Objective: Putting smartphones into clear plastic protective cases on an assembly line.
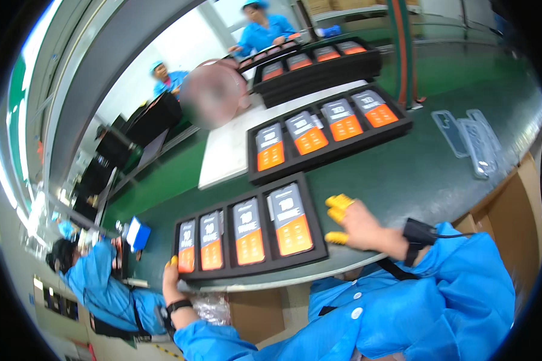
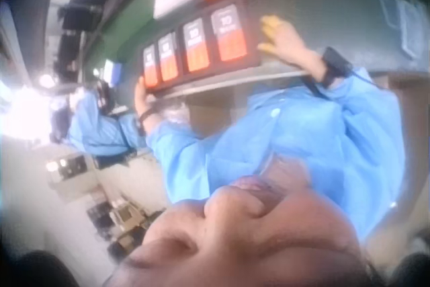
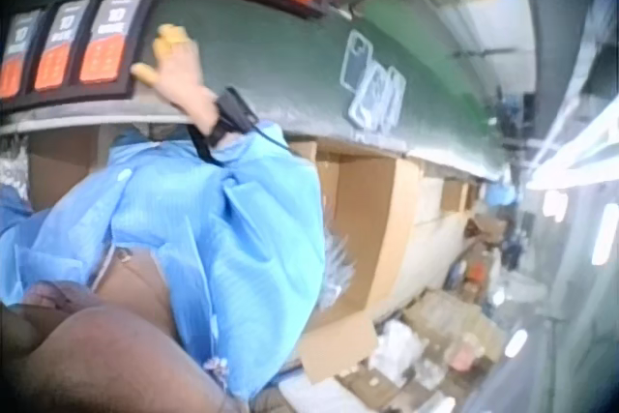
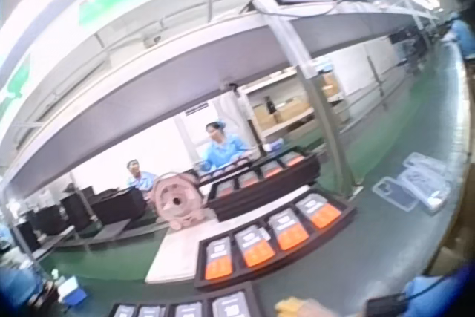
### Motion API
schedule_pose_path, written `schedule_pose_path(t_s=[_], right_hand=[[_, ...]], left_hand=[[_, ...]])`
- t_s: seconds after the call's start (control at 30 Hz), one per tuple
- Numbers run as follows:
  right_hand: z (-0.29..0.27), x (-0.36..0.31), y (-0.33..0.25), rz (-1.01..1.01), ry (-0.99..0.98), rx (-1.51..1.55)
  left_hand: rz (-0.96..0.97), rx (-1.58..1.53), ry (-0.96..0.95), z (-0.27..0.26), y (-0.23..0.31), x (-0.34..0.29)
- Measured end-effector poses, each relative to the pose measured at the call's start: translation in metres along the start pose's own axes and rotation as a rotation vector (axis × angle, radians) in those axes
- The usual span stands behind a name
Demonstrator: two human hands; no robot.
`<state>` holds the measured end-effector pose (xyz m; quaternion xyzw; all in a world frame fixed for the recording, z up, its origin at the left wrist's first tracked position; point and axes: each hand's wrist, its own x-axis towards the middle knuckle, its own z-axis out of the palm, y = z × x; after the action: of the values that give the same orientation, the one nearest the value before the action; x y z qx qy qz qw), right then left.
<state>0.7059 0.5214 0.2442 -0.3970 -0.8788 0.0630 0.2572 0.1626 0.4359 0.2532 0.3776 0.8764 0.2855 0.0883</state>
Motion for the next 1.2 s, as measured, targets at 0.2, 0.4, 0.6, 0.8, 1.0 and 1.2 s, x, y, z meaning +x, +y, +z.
schedule_pose_path(t_s=[0.2, 0.4, 0.6, 0.8, 1.0, 1.2], right_hand=[[0.019, -0.005, -0.027, 0.424, 0.239, 0.763], [-0.051, -0.049, -0.017, 0.428, 0.381, 1.416], [-0.119, 0.015, 0.083, 0.473, 0.668, 1.216], [-0.094, 0.044, 0.213, 0.555, 1.038, 0.567], [-0.073, 0.033, 0.221, 0.512, 1.248, 0.368], [-0.08, 0.049, 0.234, 0.412, 1.365, 0.076]], left_hand=[[0.052, -0.553, -0.094, -0.065, -0.024, -0.042], [0.071, -0.779, 0.044, -0.092, 0.062, -0.122], [0.261, -1.1, -0.161, -0.007, 0.209, -0.087], [0.197, -1.049, -0.113, 0.14, 0.305, 0.011], [0.003, -1.215, -0.328, 0.188, 0.313, -0.006], [0.093, -1.227, -0.147, 0.206, 0.301, -0.015]])
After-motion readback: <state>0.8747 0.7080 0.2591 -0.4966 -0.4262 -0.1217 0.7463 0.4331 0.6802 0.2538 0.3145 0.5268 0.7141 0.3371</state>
